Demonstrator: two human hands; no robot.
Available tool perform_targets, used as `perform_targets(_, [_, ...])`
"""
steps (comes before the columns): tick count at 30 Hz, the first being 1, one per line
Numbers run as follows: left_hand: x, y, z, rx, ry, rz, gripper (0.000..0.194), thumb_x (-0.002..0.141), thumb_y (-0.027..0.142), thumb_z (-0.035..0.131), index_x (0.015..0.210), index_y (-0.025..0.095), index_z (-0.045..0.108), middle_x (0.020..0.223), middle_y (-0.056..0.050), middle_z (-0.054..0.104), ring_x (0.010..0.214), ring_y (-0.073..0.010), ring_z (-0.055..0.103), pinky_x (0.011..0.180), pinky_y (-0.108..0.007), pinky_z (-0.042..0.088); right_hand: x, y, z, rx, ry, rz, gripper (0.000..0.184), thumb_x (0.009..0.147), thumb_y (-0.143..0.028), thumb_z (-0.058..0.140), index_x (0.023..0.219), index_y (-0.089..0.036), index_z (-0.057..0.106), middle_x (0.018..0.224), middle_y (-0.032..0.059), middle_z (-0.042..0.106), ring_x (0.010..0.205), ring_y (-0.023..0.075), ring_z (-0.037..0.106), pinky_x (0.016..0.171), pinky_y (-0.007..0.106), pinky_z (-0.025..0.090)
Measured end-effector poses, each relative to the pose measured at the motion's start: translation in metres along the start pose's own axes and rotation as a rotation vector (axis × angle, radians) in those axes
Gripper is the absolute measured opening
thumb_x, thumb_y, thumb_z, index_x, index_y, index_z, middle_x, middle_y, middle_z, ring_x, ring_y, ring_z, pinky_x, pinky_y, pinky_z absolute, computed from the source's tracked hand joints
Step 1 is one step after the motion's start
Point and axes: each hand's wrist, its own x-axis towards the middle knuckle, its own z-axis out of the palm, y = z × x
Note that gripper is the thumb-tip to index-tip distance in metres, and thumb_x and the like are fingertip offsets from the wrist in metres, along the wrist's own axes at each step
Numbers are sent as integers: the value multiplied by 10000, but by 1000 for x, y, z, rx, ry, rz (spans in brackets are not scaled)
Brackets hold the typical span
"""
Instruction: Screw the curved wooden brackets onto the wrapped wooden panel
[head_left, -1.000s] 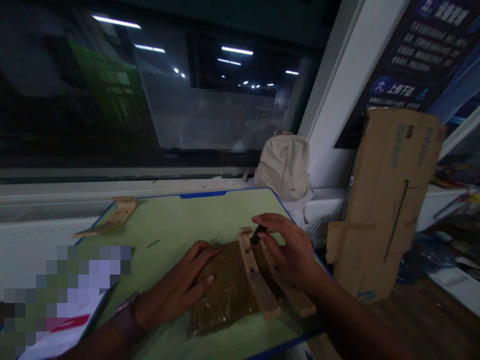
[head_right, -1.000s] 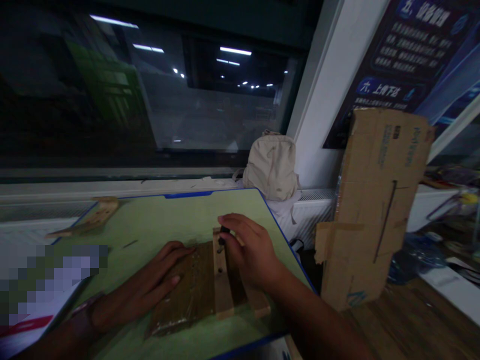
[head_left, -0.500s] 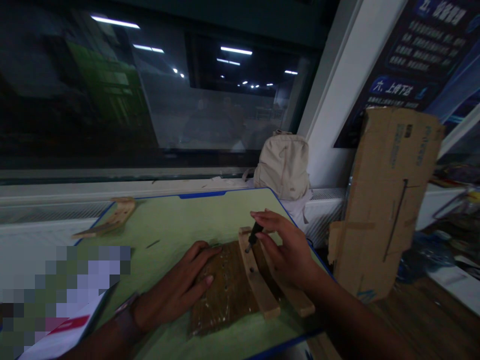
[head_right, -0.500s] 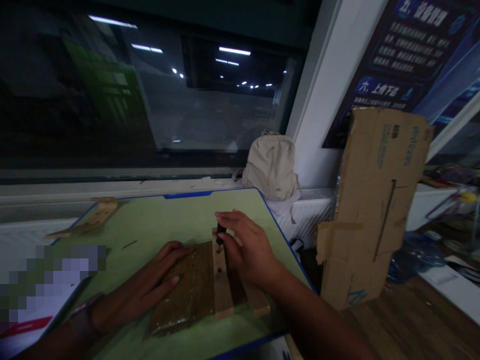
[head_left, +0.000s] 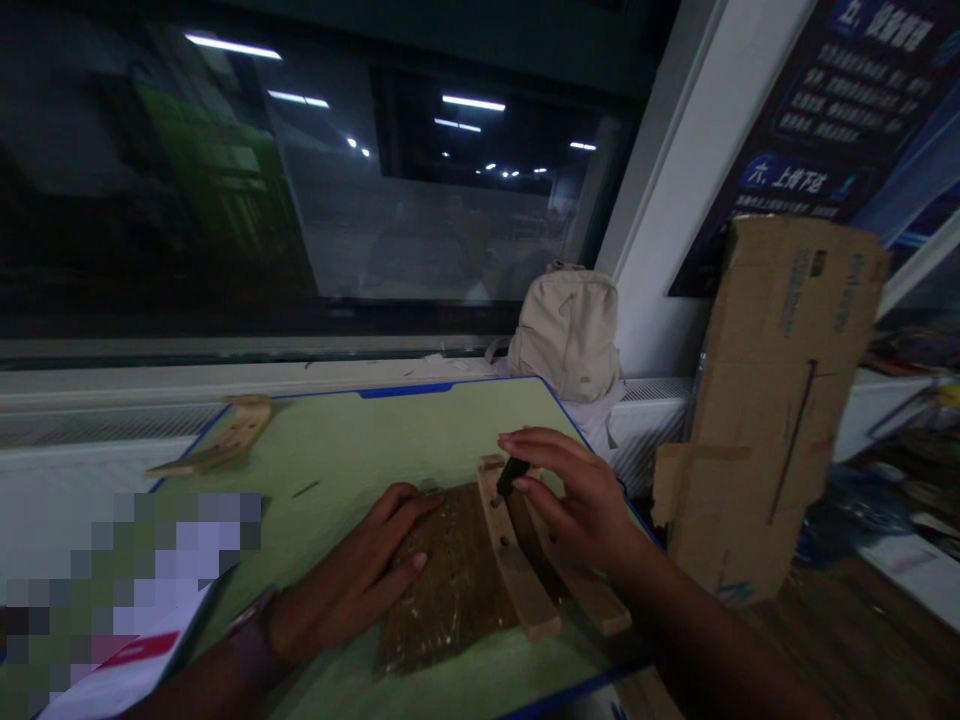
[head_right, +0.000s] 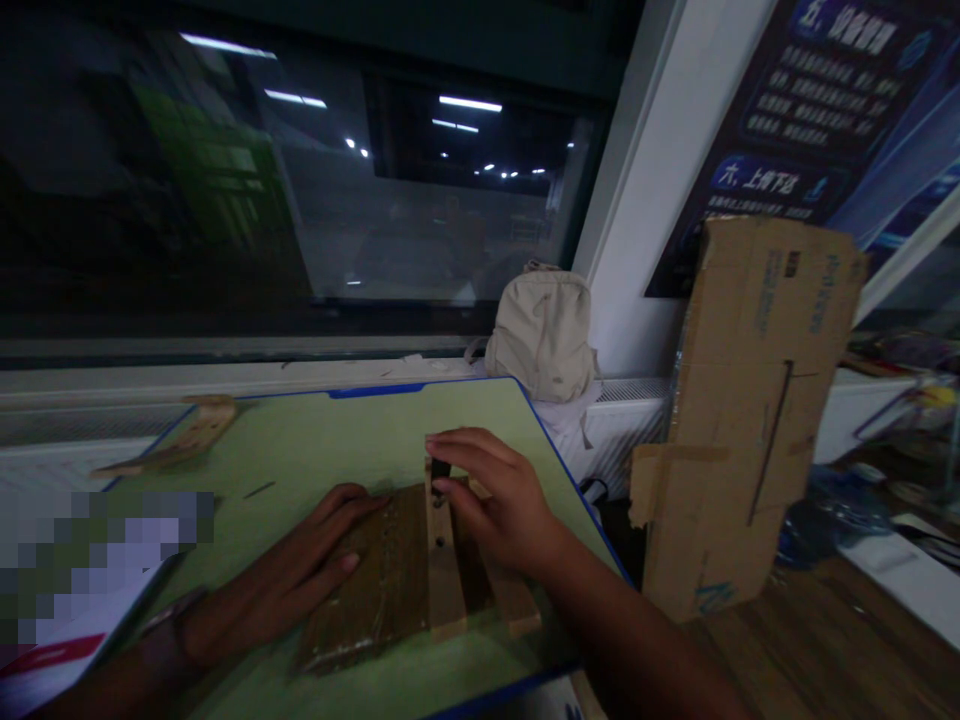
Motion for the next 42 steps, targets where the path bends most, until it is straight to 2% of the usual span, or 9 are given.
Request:
perform_targets(3, [-1, 1, -1, 6, -9, -12, 496, 1037, 342, 392, 1524, 300, 312, 1350, -103, 468, 1238, -264, 516, 1080, -449, 465, -1, 3, 2, 74, 18, 17, 361, 903, -102, 630, 1232, -250, 622, 1020, 58, 772, 987, 178, 718, 936, 373, 578])
perform_targets(8, [-4, -1, 0, 1, 4, -3, 496, 1036, 330, 401, 1523, 300, 312, 1366, -104, 466, 1243, -265, 510, 1080, -437, 469, 1, 3, 1, -31, 95, 8, 207, 857, -190, 727, 1052, -241, 681, 836, 35, 705, 758, 164, 677, 650, 280, 573])
perform_targets(11, [-3, -3, 1, -2, 1, -3, 508, 1034, 342, 409, 1529, 301, 301, 1368, -109, 465, 1233, -267, 514, 1074, -445, 477, 2, 2, -1, -69, 58, -28, 268, 881, -247, 704, 1146, -228, 674, 937, 76, 726, 852, 187, 700, 729, 309, 599])
perform_targets(15, [-1, -3, 1, -7, 4, 1, 514, 1034, 342, 412, 1533, 308, 297, 1365, -104, 472, 1234, -266, 515, 1081, -448, 472, 0, 1, 1, -28, -22, -43, 393, 926, -129, 588, 1302, -246, 597, 1145, 98, 742, 1078, 198, 699, 974, 403, 568])
perform_targets(23, [-1, 1, 0, -12, -4, -6, 506, 1036, 331, 394, 1533, 313, 300, 1345, -102, 478, 1224, -267, 523, 1063, -451, 485, 1, 4, 0, -89, 121, -28, 261, 840, -225, 753, 1087, -242, 668, 848, 38, 696, 763, 164, 679, 665, 278, 586])
perform_targets(26, [-1, 1, 0, -9, -4, -15, 508, 1035, 336, 392, 1534, 306, 297, 1357, -107, 465, 1237, -272, 515, 1076, -466, 473, 1, 2, 0, -36, 52, -57, 293, 875, -284, 716, 1156, -229, 653, 950, 79, 722, 862, 184, 706, 731, 303, 605])
perform_targets(30, [-1, 0, 0, -14, 12, -1, 513, 1029, 354, 413, 1530, 300, 322, 1347, -103, 493, 1227, -269, 524, 1071, -441, 481, 0, 1, 2, -2, -21, -30, 371, 936, -134, 566, 1284, -261, 597, 1088, 82, 747, 1018, 188, 714, 859, 345, 603])
perform_targets(37, [-1, -1, 1, -16, 13, -6, 501, 1032, 343, 406, 1525, 309, 326, 1345, -95, 496, 1219, -260, 533, 1058, -422, 489, 0, 5, 0, -136, 145, -45, 212, 858, -245, 733, 1056, -252, 656, 827, 37, 687, 745, 173, 681, 650, 292, 584])
perform_targets(42, [-1, 0, 0, -12, 9, -10, 503, 1034, 352, 407, 1527, 298, 324, 1342, -103, 494, 1224, -267, 524, 1069, -436, 476, -2, 4, 1, 0, 2, -45, 265, 927, -186, 619, 1187, -235, 608, 1067, 98, 732, 1027, 199, 708, 855, 346, 598])
